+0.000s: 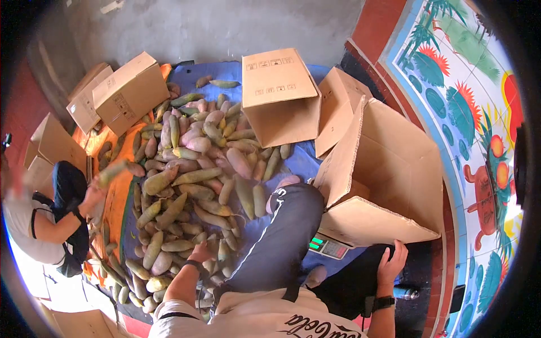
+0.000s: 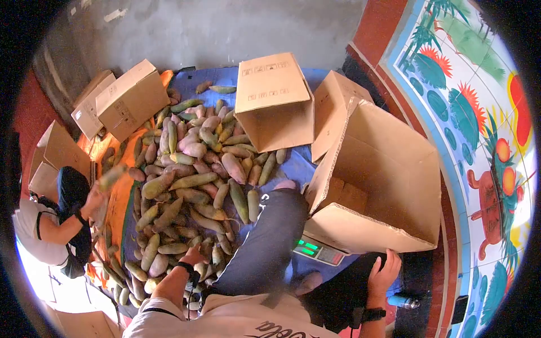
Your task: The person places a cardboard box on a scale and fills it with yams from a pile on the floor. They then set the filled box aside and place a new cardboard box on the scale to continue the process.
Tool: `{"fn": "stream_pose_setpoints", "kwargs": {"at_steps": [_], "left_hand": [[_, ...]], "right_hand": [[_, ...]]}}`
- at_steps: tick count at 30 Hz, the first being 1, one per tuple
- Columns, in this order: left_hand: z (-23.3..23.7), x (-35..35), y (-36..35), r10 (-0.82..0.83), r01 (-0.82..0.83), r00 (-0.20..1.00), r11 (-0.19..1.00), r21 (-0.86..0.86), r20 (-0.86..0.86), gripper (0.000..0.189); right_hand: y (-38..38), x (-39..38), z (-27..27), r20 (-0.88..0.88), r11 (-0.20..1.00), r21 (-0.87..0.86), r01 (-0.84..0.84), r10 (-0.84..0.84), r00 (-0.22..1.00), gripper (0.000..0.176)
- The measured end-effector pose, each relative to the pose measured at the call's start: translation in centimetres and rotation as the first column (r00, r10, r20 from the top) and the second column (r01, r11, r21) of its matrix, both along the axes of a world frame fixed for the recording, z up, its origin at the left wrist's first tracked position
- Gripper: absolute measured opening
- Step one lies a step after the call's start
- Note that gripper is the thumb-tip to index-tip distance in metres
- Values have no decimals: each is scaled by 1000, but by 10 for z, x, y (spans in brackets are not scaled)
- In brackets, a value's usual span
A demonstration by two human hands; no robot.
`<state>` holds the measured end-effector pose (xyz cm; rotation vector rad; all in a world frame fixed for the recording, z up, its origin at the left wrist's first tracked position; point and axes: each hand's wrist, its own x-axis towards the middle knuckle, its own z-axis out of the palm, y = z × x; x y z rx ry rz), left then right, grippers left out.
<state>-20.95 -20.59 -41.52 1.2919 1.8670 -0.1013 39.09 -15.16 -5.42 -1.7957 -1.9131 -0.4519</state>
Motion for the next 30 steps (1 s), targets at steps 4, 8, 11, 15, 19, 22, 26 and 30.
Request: {"fn": "stream_pose_setpoints", "kwargs": {"at_steps": [4,8,11,15,19,22,26,30], "left_hand": [[126,39,65,173,-241,961,905,350,215,94],[236,76,124,70,-301,932,698,650,356,92],[316,107,156,-4,-440,849,548,711,528,87],[415,162,173,-160,-420,878,195,886,451,82],[473,211,172,-268,-330,914,-46,943,306,92],[503,245,174,-473,-322,865,-268,908,167,98],[525,280,170,-533,-212,843,-447,869,-69,100],[512,312,178,-670,-229,741,-327,917,-54,89]], "right_hand": [[-1,3,-3,-27,1000,13,15,-14,1000,36],[-2,0,-2,-69,1000,25,16,-14,998,37],[-3,2,-4,-87,999,40,7,-4,996,38],[-2,3,-7,-100,998,63,3,3,995,39],[-4,0,-5,-114,998,63,18,-10,993,38],[-2,4,-9,-99,997,82,3,5,995,39],[-3,3,-9,-108,996,91,-5,15,994,39],[-5,3,-9,-104,995,97,12,-2,995,39]]}}
